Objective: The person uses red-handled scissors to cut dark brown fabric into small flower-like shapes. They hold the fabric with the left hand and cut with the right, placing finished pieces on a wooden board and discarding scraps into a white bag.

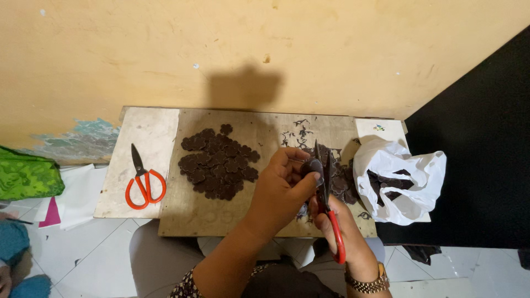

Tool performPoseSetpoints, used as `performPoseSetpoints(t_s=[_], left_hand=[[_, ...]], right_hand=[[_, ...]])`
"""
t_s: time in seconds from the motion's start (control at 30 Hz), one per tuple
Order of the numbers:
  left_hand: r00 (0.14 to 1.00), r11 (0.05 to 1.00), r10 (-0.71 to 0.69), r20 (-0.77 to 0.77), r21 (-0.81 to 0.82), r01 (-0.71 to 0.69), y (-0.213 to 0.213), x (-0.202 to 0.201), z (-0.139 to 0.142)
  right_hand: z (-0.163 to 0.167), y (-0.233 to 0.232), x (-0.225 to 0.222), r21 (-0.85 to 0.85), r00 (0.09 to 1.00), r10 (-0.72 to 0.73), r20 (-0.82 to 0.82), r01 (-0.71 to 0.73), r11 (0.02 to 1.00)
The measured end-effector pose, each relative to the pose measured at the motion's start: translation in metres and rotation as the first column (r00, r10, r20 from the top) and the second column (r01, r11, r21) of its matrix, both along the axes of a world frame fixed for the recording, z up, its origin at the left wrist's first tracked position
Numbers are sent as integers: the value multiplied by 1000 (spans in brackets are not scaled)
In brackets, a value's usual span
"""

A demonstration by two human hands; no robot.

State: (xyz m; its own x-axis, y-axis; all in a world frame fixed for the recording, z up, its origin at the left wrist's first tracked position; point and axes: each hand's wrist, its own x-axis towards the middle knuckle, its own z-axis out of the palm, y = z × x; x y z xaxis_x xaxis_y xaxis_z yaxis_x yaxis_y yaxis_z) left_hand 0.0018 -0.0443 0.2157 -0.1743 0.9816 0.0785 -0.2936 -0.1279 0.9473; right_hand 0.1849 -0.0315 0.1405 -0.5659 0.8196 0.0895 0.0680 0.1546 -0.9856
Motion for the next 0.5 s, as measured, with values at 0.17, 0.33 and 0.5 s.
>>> performPoseSetpoints(t_s=[0.17,0.33,0.5], left_hand=[[994,1000,-19,-112,-24,16,-3,-2,2],[984,1000,-7,-180,-14,5,-4,-3,5],[986,999,4,-166,-39,-11,-5,-2,9]], right_hand=[[9,-2,0,30,1000,20,15,-20,999],[9,-1,0,60,999,30,26,-32,998],[6,0,2,61,999,18,43,-21,998]])
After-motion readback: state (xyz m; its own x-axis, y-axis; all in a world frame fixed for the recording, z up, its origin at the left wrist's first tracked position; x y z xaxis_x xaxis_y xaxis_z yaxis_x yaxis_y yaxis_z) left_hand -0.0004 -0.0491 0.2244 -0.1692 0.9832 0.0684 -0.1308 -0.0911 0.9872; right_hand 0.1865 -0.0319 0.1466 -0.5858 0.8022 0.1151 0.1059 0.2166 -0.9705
